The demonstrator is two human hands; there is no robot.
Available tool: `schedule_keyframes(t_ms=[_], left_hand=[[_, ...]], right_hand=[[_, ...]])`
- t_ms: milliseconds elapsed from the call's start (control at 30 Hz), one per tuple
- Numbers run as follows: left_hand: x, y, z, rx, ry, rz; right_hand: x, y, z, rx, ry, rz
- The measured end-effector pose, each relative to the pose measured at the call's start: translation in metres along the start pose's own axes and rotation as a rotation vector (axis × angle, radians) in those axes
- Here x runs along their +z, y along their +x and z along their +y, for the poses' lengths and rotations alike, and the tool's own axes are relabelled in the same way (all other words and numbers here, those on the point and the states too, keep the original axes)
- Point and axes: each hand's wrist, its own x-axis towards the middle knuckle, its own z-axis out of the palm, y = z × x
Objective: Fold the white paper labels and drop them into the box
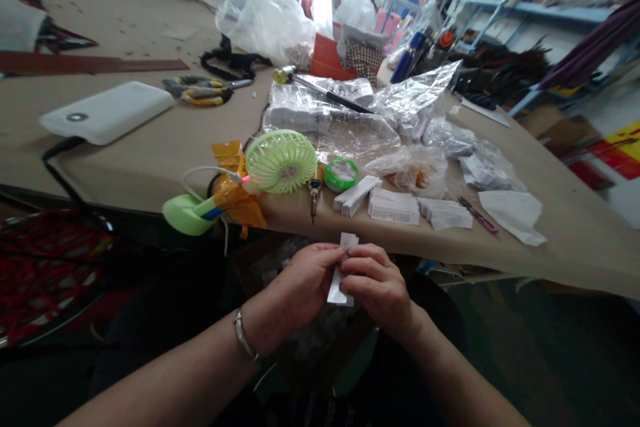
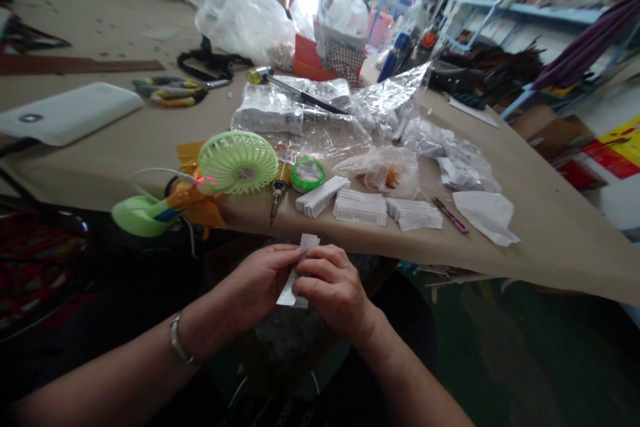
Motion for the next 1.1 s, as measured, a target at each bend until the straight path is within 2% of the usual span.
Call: schedule_keyframes(t_ms=[233, 333, 433, 500, 600, 667, 733, 833, 1033, 1100], left_hand=[[0.0, -0.001, -0.003, -0.003, 0.01, 0.003], [0.0, 0.0, -0.005, 0.001, 0.007, 0.042], [0.003, -0.002, -0.002, -0.035, 0.043, 0.116], [0.005, -0.004, 0.001, -0.078, 0.114, 0.183], [0.004, -0.006, 0.002, -0.108, 0.187, 0.237], [0.003, -0.006, 0.0, -0.109, 0.199, 0.235], [0.002, -0.005, -0.003, -0.117, 0.204, 0.233], [0.002, -0.005, -0.006, -0.124, 0.209, 0.233], [0.002, -0.008, -0.005, -0.101, 0.24, 0.243], [0.003, -0.009, -0.005, -0.102, 0.244, 0.245]], right_hand=[[-0.002, -0.003, 0.004, -0.013, 0.008, -0.052], [-0.002, -0.002, 0.0, -0.011, 0.023, -0.029], [-0.014, -0.004, 0.004, 0.014, -0.018, -0.003], [-0.03, -0.013, 0.015, 0.099, -0.142, 0.071], [-0.06, -0.036, 0.043, 0.315, -0.519, 0.232], [-0.075, -0.053, 0.06, 0.426, -0.743, 0.212], [-0.084, -0.067, 0.071, 0.481, -0.848, 0.094], [-0.089, -0.075, 0.076, 0.479, -0.852, 0.018], [-0.103, -0.069, 0.082, 0.417, -0.689, 0.098], [-0.104, -0.068, 0.081, 0.422, -0.612, 0.175]])
